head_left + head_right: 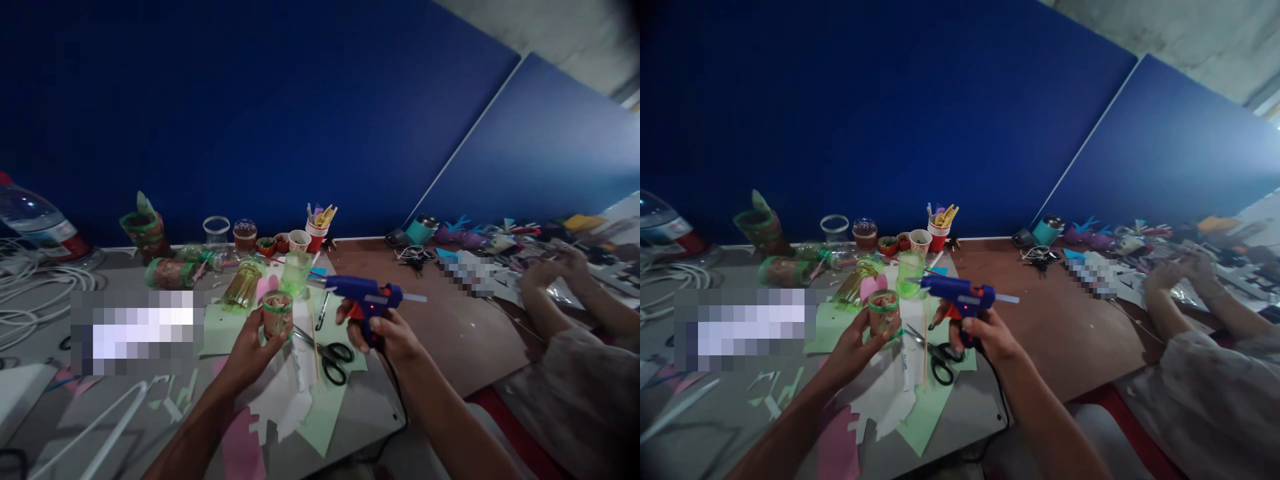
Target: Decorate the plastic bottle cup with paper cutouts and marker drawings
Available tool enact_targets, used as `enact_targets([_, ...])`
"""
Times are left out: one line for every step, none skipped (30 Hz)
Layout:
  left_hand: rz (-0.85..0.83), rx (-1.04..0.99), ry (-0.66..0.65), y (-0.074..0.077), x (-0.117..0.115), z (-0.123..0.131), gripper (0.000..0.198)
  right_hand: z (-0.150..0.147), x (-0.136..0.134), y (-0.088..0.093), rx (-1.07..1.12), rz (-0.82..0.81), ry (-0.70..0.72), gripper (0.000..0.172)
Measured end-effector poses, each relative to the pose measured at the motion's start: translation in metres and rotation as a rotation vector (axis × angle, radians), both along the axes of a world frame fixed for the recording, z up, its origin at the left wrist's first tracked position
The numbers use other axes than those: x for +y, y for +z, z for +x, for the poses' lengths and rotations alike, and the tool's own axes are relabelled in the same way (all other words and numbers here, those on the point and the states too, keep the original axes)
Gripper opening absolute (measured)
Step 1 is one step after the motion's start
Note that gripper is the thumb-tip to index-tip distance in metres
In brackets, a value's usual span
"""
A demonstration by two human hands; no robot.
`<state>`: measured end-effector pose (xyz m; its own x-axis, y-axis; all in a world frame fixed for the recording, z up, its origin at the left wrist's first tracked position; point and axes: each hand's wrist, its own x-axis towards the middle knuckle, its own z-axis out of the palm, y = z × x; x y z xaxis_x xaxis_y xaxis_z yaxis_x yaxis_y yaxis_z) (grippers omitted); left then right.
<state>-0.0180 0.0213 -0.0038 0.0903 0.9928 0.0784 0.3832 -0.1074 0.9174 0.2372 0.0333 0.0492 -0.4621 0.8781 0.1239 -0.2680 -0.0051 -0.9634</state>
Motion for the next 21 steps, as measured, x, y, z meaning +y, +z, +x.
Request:
enact_targets([0.01, -0.001, 0.004, 0.001, 0.0, 0.0, 0.039, -0.007, 0.0, -0.002, -0.01, -0.001, 0.1, 0.046])
enact_targets([0.024, 0.0, 0.012, 0.001, 0.0, 0.0, 0.039, -0.014, 0.0, -0.005, -0.035, -0.009, 0.175, 0.046])
enact_targets([0.039, 0.008, 0.023, 0.001, 0.001, 0.0, 0.039, -0.021, 0.001, -0.008, -0.067, -0.023, 0.222, 0.045])
enact_targets([0.051, 0.024, 0.038, 0.0, 0.002, -0.001, 0.038, -0.026, 0.003, -0.013, -0.1, -0.043, 0.239, 0.044])
enact_targets([0.057, 0.045, 0.054, -0.001, 0.002, -0.001, 0.037, -0.031, 0.004, -0.018, -0.132, -0.067, 0.237, 0.043])
enact_targets([0.055, 0.068, 0.068, -0.002, 0.003, -0.001, 0.036, -0.036, 0.006, -0.024, -0.157, -0.09, 0.223, 0.042])
enact_targets([0.051, 0.091, 0.079, -0.004, 0.004, -0.002, 0.035, -0.039, 0.007, -0.031, -0.18, -0.106, 0.207, 0.041])
enact_targets([0.05, 0.114, 0.089, -0.006, 0.005, -0.002, 0.035, -0.042, 0.009, -0.037, -0.202, -0.112, 0.189, 0.04])
enact_targets([0.058, 0.138, 0.101, -0.008, 0.005, -0.003, 0.035, -0.043, 0.009, -0.042, -0.223, -0.106, 0.163, 0.041])
enact_targets([0.07, 0.163, 0.116, -0.01, 0.005, -0.003, 0.036, -0.044, 0.01, -0.046, -0.241, -0.087, 0.135, 0.042])
enact_targets([0.084, 0.192, 0.134, -0.012, 0.005, -0.003, 0.037, -0.044, 0.01, -0.047, -0.257, -0.053, 0.105, 0.042])
enact_targets([0.099, 0.222, 0.153, -0.014, 0.005, -0.003, 0.037, -0.044, 0.009, -0.047, -0.272, -0.002, 0.076, 0.042])
enact_targets([0.113, 0.253, 0.169, -0.015, 0.005, -0.003, 0.036, -0.044, 0.009, -0.046, -0.29, 0.065, 0.055, 0.041])
enact_targets([0.126, 0.282, 0.184, -0.016, 0.005, -0.003, 0.035, -0.044, 0.009, -0.042, -0.311, 0.143, 0.042, 0.038])
enact_targets([0.139, 0.307, 0.196, -0.016, 0.004, -0.003, 0.035, -0.043, 0.008, -0.038, -0.338, 0.229, 0.034, 0.034])
enact_targets([0.154, 0.327, 0.209, -0.016, 0.004, -0.002, 0.034, -0.043, 0.008, -0.034, -0.365, 0.311, 0.029, 0.03])
enact_targets([0.168, 0.343, 0.22, -0.016, 0.004, -0.002, 0.035, -0.043, 0.008, -0.031, -0.382, 0.383, 0.027, 0.027])
enact_targets([0.176, 0.358, 0.231, -0.016, 0.004, -0.002, 0.036, -0.044, 0.008, -0.029, -0.393, 0.436, 0.03, 0.025])
enact_targets([0.175, 0.372, 0.242, -0.016, 0.004, -0.002, 0.036, -0.044, 0.007, -0.028, -0.403, 0.466, 0.036, 0.024])
enact_targets([0.166, 0.383, 0.251, -0.015, 0.005, -0.001, 0.036, -0.044, 0.007, -0.029, -0.416, 0.477, 0.042, 0.023])
enact_targets([0.152, 0.392, 0.261, -0.015, 0.005, -0.002, 0.037, -0.045, 0.006, -0.03, -0.432, 0.476, 0.049, 0.022])
